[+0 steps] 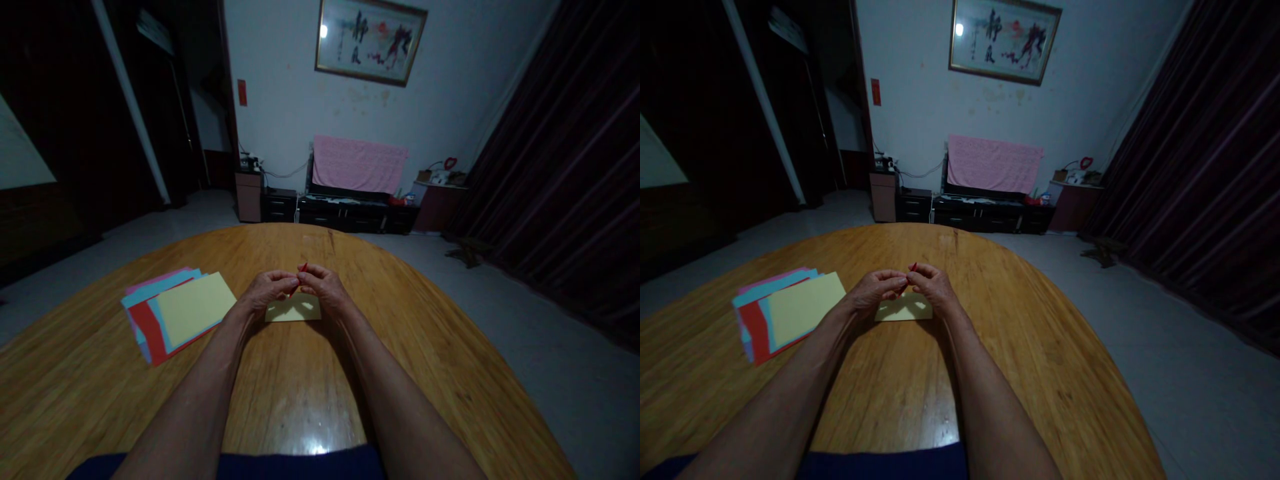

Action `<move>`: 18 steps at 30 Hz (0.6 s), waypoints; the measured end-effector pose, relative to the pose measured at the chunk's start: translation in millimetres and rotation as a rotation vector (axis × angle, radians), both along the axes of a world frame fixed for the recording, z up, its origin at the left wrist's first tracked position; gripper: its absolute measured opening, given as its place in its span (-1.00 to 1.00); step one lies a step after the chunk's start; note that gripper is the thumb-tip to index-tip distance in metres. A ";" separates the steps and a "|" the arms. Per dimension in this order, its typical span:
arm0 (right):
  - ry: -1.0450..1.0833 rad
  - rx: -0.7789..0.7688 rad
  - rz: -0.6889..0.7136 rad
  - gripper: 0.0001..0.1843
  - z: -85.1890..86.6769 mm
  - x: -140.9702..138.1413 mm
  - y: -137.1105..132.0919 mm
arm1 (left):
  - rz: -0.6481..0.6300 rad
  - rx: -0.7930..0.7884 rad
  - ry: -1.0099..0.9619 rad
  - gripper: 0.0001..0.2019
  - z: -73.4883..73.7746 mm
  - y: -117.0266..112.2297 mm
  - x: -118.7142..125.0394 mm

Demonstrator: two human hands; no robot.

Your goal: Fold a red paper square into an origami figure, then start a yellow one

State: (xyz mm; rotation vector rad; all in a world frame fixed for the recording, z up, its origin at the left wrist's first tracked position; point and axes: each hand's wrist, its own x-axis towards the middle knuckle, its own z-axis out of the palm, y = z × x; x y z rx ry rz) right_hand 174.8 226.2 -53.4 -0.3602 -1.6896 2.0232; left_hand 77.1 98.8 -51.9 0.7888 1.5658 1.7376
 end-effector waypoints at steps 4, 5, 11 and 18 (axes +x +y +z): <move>0.000 -0.080 0.057 -0.62 -2.0 0.8 1.6 | -0.091 -0.003 0.013 -0.72 0.3 -0.2 -4.8; 0.001 -0.101 0.081 -0.62 -2.1 1.5 1.8 | -0.100 -0.011 0.007 -0.72 0.1 -0.3 -5.0; -0.019 -0.155 0.166 -0.61 -0.3 4.8 2.4 | -0.123 -0.029 -0.022 -0.76 -1.5 0.0 -3.0; -0.006 -0.158 0.277 -0.75 3.3 4.7 4.7 | -0.046 -0.055 -0.082 -0.76 3.2 -1.3 -0.2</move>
